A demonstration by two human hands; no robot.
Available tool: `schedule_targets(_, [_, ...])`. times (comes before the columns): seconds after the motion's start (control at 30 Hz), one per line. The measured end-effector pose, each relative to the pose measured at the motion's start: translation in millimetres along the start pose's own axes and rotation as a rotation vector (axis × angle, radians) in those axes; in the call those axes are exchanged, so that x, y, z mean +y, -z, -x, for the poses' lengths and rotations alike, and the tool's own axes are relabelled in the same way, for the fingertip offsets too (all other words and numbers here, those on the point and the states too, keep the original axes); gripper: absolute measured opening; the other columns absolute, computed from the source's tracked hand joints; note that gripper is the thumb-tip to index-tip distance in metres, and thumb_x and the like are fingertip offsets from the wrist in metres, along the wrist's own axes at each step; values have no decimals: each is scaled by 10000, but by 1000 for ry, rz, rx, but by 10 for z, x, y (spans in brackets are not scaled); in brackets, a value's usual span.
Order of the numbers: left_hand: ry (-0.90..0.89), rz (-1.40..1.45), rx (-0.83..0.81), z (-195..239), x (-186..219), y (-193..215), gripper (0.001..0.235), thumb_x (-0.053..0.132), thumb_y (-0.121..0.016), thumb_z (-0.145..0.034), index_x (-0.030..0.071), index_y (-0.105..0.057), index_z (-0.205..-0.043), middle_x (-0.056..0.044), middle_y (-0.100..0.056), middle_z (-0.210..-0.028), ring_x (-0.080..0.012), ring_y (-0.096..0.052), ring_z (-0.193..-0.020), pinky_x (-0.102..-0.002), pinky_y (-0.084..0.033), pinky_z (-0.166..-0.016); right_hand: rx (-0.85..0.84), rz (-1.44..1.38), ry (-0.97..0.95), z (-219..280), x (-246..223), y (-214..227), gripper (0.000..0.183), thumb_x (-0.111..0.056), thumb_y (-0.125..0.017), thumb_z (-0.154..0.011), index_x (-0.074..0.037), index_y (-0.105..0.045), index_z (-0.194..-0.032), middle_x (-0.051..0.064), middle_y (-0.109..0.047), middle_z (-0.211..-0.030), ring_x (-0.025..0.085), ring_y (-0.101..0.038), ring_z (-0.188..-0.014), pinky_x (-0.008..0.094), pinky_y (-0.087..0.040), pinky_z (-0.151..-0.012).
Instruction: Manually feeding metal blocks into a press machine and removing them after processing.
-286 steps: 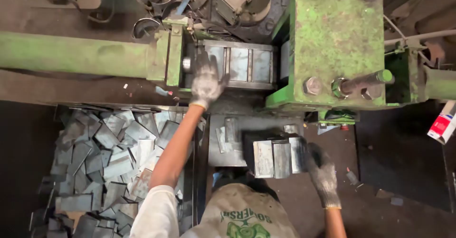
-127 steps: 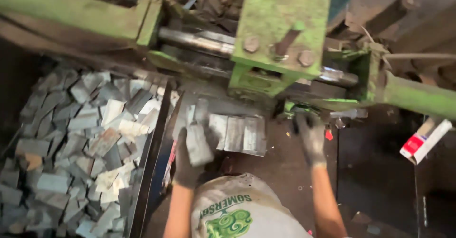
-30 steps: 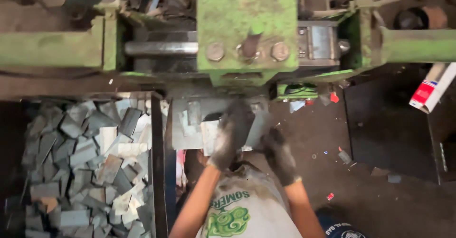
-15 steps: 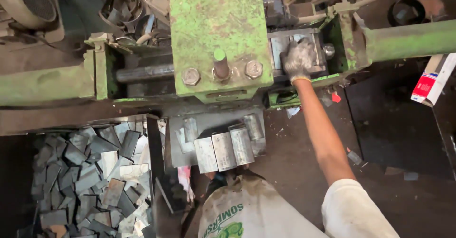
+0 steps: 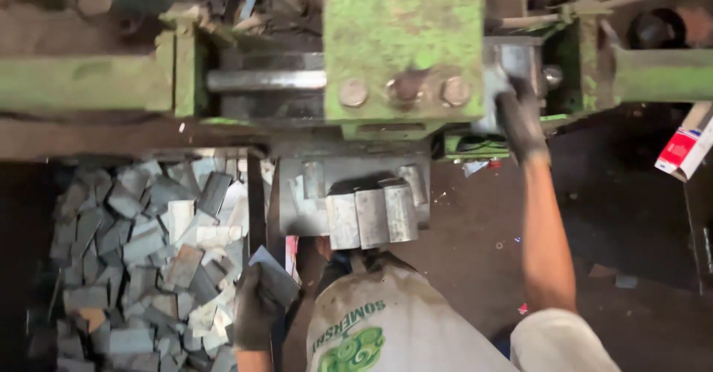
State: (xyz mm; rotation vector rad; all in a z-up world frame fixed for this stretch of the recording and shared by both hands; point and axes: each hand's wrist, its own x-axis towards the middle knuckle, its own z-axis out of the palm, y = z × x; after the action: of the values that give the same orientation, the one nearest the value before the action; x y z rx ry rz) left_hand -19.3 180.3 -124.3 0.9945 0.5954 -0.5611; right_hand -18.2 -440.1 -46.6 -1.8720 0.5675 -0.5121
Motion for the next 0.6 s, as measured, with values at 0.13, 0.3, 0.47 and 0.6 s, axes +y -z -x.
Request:
schedule_targets(0.13, [31, 174, -52, 143, -31, 90, 247, 353, -609, -1026, 109, -575, -1044, -31, -636, -900, -183, -664, -787, -393, -570, -716, -69, 151, -367, 1164, -201, -527, 456, -267, -665, -1007, -28, -580, -1386, 56, -639, -1049, 162, -561, -899, 343, -495, -770])
schedule_targets(0.3, [157, 217, 92, 236, 372, -463, 223, 343, -580, -980, 145, -611, -1078, -11, -666, -901, -189, -688, -790, -441, -591, -709, -455, -62, -251, 1598, -581, -1795, 621, -163, -781, -868, -29, -485, -1397, 107, -599, -1334, 196, -563, -1233, 327, -479, -998])
schedule_targets(0.47, [-38, 41, -102, 319, 624, -778, 225, 226, -565, -998, 84, -621, -1163, -80, -693, -940, -201, -695, -747, -374, -584, -599, -778, 506, 184, 1282, -531, -2375, 621, -345, -740, -907, -111, -551, -1450, 156, -545, -1438, 364, -515, -1354, 459, -386, -1146])
schedule_targets(0.6, [-97, 17, -49, 227, 443, -759, 241, 179, -574, -1008, 36, -621, -1197, -90, -697, -993, -175, -708, -796, -331, -605, -659, -829, 691, 139, 1161, -981, -2238, 602, -391, -721, -837, -149, -602, -1375, 111, -551, -1437, 347, -528, -1324, 447, -423, -1104])
